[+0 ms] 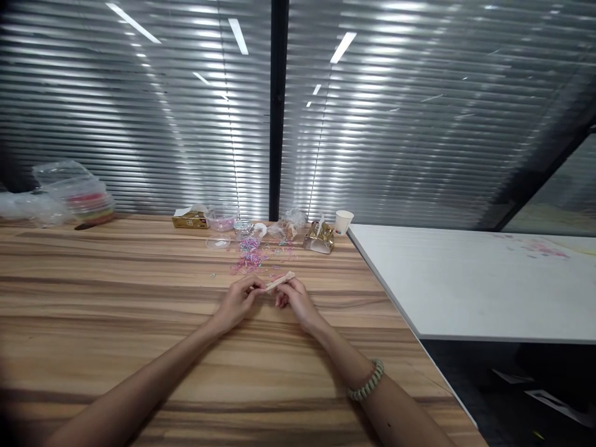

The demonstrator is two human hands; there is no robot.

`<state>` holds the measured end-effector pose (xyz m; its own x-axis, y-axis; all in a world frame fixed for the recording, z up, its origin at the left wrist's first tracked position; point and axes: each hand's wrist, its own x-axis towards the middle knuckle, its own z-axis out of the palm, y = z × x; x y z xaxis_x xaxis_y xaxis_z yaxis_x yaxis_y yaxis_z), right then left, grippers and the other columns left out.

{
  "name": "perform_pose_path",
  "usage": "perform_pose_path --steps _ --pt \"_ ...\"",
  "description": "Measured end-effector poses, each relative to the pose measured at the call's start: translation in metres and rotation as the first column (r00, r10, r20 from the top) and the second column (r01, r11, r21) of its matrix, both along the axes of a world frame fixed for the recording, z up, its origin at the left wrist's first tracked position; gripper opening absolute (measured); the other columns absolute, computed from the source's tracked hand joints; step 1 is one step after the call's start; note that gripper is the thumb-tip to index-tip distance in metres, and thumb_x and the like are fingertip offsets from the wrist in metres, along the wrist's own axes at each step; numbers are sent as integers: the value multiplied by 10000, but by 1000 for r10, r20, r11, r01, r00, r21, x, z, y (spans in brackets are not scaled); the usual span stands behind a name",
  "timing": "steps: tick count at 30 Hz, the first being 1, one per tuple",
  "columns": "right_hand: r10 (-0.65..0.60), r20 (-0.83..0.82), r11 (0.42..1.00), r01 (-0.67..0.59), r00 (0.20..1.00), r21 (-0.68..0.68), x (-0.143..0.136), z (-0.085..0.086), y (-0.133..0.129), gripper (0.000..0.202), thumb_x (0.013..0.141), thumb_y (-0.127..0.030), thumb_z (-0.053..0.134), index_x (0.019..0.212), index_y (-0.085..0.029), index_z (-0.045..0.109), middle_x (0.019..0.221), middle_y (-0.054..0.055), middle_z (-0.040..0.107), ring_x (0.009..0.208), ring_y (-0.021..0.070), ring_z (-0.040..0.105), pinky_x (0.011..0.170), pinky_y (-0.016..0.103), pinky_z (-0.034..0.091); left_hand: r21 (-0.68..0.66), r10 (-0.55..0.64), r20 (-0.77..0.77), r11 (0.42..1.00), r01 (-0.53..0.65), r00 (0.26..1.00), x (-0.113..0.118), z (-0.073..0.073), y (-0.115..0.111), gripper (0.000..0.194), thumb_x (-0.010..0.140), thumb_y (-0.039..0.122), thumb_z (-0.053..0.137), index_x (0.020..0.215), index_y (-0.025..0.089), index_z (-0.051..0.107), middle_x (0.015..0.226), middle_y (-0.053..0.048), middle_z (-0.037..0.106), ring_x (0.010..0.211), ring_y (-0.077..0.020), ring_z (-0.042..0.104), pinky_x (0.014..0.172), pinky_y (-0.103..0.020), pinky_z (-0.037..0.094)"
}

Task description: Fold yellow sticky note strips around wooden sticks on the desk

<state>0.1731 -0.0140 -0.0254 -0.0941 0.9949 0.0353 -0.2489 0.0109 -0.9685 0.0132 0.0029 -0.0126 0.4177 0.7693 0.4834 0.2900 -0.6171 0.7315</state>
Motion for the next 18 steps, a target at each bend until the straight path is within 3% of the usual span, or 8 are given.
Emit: perform_pose_path --steps 7,13,18 --pt "7 -103 999 -11 995 -37 -1 5 -4 225 639 -319 615 771 -146 560 650 16 596 483 105 489 479 240 363 2 13 26 1000 -13 1000 0 0 -1 160 811 201 460 723 157 586 757 -41 606 738 -151 540 691 -262 413" --pt "20 -28 1000 -21 999 -4 1 2 -2 262 668 -389 620 722 -149 528 600 7 582 472 101 490 473 232 374 -14 29 17 999 -29 999 -1 -1 -1 163 821 249 473 780 160 603 789 -48 608 768 -154 538 673 -255 426" --pt "28 103 995 -38 994 95 1 2 -1 304 715 -452 582 718 -153 521 610 6 585 451 88 486 447 218 370 -11 14 12 1000 -14 1000 0 2 -5 200 814 274 493 950 172 599 860 -56 599 772 -146 534 622 -233 434"
